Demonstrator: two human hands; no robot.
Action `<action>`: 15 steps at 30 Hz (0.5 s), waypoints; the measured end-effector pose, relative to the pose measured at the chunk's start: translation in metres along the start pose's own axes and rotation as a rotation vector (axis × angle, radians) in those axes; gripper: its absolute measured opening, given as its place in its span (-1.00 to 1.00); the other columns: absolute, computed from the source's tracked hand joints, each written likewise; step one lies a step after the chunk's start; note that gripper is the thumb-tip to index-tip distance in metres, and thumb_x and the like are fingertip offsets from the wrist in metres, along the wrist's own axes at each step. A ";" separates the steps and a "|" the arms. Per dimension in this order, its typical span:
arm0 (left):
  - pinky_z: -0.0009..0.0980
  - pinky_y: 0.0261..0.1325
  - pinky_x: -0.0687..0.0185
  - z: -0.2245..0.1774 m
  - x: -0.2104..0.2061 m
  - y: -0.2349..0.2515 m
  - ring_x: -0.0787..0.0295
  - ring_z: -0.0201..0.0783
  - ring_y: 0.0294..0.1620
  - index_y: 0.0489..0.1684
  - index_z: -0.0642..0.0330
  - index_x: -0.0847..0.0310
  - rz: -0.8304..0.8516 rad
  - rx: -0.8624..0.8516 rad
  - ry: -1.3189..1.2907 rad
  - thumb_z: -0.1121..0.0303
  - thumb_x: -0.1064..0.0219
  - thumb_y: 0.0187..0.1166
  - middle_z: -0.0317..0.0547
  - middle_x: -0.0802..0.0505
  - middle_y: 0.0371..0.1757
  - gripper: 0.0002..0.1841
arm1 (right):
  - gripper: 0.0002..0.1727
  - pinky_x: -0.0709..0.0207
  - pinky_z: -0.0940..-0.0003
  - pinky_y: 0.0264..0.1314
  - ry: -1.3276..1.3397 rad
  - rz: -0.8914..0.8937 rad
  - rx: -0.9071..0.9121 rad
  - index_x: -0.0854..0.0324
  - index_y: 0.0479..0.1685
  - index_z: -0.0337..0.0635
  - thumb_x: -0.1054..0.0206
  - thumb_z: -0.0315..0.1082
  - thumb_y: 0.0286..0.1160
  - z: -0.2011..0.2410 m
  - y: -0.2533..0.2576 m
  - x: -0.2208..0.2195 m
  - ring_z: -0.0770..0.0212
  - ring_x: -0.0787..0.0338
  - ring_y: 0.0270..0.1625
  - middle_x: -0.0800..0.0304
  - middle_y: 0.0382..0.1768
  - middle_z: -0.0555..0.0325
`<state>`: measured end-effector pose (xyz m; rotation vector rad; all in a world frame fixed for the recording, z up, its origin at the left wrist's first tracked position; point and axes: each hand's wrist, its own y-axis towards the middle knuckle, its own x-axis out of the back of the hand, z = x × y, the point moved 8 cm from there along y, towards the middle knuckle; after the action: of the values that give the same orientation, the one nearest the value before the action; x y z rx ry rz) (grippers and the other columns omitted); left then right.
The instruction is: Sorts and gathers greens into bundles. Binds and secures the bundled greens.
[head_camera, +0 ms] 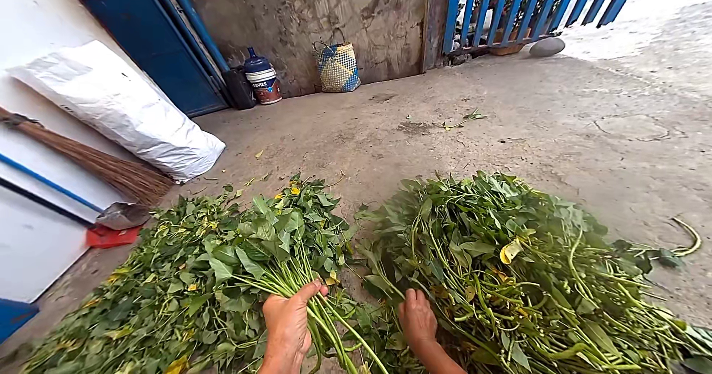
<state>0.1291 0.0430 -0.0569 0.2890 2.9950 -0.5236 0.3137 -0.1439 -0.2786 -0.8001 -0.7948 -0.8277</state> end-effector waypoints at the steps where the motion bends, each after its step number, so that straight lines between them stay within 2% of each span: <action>1: -0.19 -0.48 -0.86 0.000 0.000 0.001 -0.86 0.02 -0.57 -0.01 0.58 -0.48 0.002 -0.006 0.002 0.84 -0.40 0.30 0.27 -0.85 -0.45 -0.68 | -0.65 -0.73 -0.04 0.17 0.061 -0.213 0.091 -0.65 0.17 -0.36 -0.21 -0.30 0.60 0.013 -0.008 0.020 -0.19 -0.81 0.23 -0.72 0.24 -0.27; 2: -0.20 -0.48 -0.87 0.000 0.000 0.002 -0.86 0.01 -0.57 -0.01 0.58 -0.48 -0.002 -0.010 0.007 0.85 -0.40 0.30 0.26 -0.85 -0.45 -0.68 | -0.72 -0.79 -0.01 -0.03 0.110 -0.371 0.169 -0.66 0.05 -0.39 -0.24 -0.35 0.56 0.024 -0.017 0.035 -0.16 -0.89 -0.01 -0.78 0.06 -0.25; 3: -0.21 -0.48 -0.86 -0.001 0.000 0.002 -0.85 0.00 -0.57 -0.01 0.58 -0.48 -0.006 -0.012 0.014 0.84 -0.41 0.30 0.25 -0.85 -0.45 -0.68 | -0.73 -0.81 0.00 -0.18 0.126 -0.405 0.206 -0.66 0.06 -0.38 -0.22 -0.36 0.59 0.030 -0.023 0.042 -0.13 -0.92 -0.18 -0.81 -0.06 -0.20; 4: -0.21 -0.48 -0.87 -0.001 -0.001 0.002 -0.85 -0.01 -0.57 -0.01 0.57 -0.48 -0.010 -0.014 0.021 0.84 -0.41 0.31 0.23 -0.84 -0.45 -0.68 | -0.67 -0.81 -0.06 -0.15 0.120 -0.259 0.163 -0.62 0.22 -0.31 -0.12 -0.30 0.70 0.031 -0.022 0.038 -0.13 -0.94 -0.17 -0.85 -0.06 -0.16; 5: -0.21 -0.49 -0.87 -0.001 -0.002 0.002 -0.86 -0.01 -0.57 -0.02 0.57 -0.48 -0.012 -0.016 0.026 0.84 -0.41 0.31 0.23 -0.84 -0.46 -0.68 | -0.59 -0.74 -0.12 0.10 0.132 0.025 0.052 -0.50 0.41 -0.18 0.05 -0.19 0.82 0.025 -0.015 0.023 -0.14 -0.91 0.05 -0.86 0.06 -0.13; 6: -0.21 -0.49 -0.87 -0.001 -0.004 0.001 -0.86 0.00 -0.57 -0.02 0.57 -0.48 -0.012 -0.017 0.031 0.84 -0.42 0.31 0.24 -0.85 -0.45 -0.69 | -0.53 -0.63 -0.18 0.31 0.233 0.233 -0.038 -0.50 0.44 -0.17 0.13 -0.10 0.88 0.014 -0.006 0.006 -0.17 -0.83 0.25 -0.82 0.16 -0.18; 7: -0.23 -0.48 -0.86 0.000 -0.005 0.000 -0.86 -0.02 -0.57 -0.02 0.56 -0.48 -0.011 -0.017 0.036 0.83 -0.42 0.32 0.23 -0.85 -0.44 -0.69 | -0.46 -0.52 -0.22 0.42 0.393 0.311 -0.086 -0.59 0.36 -0.27 0.15 -0.07 0.90 0.005 0.000 -0.006 -0.20 -0.75 0.33 -0.77 0.20 -0.27; 8: -0.24 -0.48 -0.86 -0.001 -0.006 0.000 -0.86 -0.03 -0.56 -0.03 0.57 -0.49 -0.010 -0.021 0.036 0.83 -0.42 0.32 0.23 -0.86 -0.43 -0.70 | -0.45 -0.49 -0.19 0.44 0.511 0.308 -0.091 -0.64 0.30 -0.32 0.14 -0.08 0.90 0.004 0.003 -0.007 -0.17 -0.74 0.32 -0.77 0.18 -0.28; 9: -0.25 -0.46 -0.86 -0.002 -0.007 0.000 -0.86 -0.04 -0.55 -0.02 0.57 -0.50 -0.008 -0.025 0.033 0.83 -0.41 0.33 0.23 -0.87 -0.39 -0.70 | -0.48 -0.55 -0.13 0.38 0.600 0.261 -0.063 -0.67 0.28 -0.33 0.11 -0.12 0.90 0.008 0.003 0.001 -0.12 -0.78 0.22 -0.80 0.10 -0.24; 10: -0.25 -0.44 -0.86 -0.003 -0.007 0.000 -0.87 -0.04 -0.52 0.00 0.58 -0.50 -0.005 -0.031 0.033 0.83 -0.41 0.33 0.24 -0.88 -0.34 -0.69 | -0.53 -0.62 0.00 0.18 0.706 0.202 -0.025 -0.67 0.27 -0.33 0.07 -0.19 0.88 0.015 -0.003 0.013 -0.01 -0.79 0.01 -0.81 -0.06 -0.15; 11: -0.25 -0.41 -0.87 -0.002 -0.007 0.000 -0.88 -0.04 -0.50 0.02 0.58 -0.51 0.001 -0.032 0.038 0.83 -0.41 0.34 0.24 -0.89 -0.31 -0.69 | -0.59 -0.60 0.19 -0.14 0.844 0.161 0.015 -0.64 0.24 -0.35 0.05 -0.26 0.87 0.024 -0.012 0.025 0.15 -0.71 -0.28 -0.74 -0.27 0.00; 12: -0.24 -0.40 -0.87 -0.002 -0.006 -0.001 -0.88 -0.03 -0.49 0.02 0.58 -0.51 0.008 -0.031 0.044 0.82 -0.41 0.34 0.24 -0.90 -0.31 -0.69 | -0.64 -0.60 0.33 -0.28 0.983 0.163 0.042 -0.59 0.24 -0.36 0.03 -0.31 0.85 0.033 -0.023 0.036 0.27 -0.69 -0.40 -0.75 -0.31 0.10; 13: -0.24 -0.41 -0.87 -0.001 -0.006 0.000 -0.88 -0.02 -0.50 0.00 0.59 -0.52 0.014 -0.032 0.048 0.82 -0.42 0.34 0.25 -0.89 -0.33 -0.70 | -0.68 -0.67 0.37 -0.26 1.083 0.185 0.067 -0.56 0.25 -0.35 0.01 -0.36 0.83 0.041 -0.033 0.046 0.28 -0.75 -0.37 -0.81 -0.26 0.10; 15: -0.23 -0.42 -0.87 0.000 -0.007 0.001 -0.88 -0.01 -0.51 -0.02 0.59 -0.51 0.036 -0.028 0.053 0.82 -0.43 0.32 0.26 -0.88 -0.37 -0.70 | -0.72 -0.77 0.32 -0.11 1.184 0.204 0.120 -0.55 0.24 -0.36 -0.08 -0.44 0.73 0.056 -0.050 0.062 0.21 -0.86 -0.24 -0.86 -0.15 0.03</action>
<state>0.1362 0.0422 -0.0563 0.3596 3.0387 -0.4776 0.2828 -0.1384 -0.1863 -0.1725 0.2880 -0.8816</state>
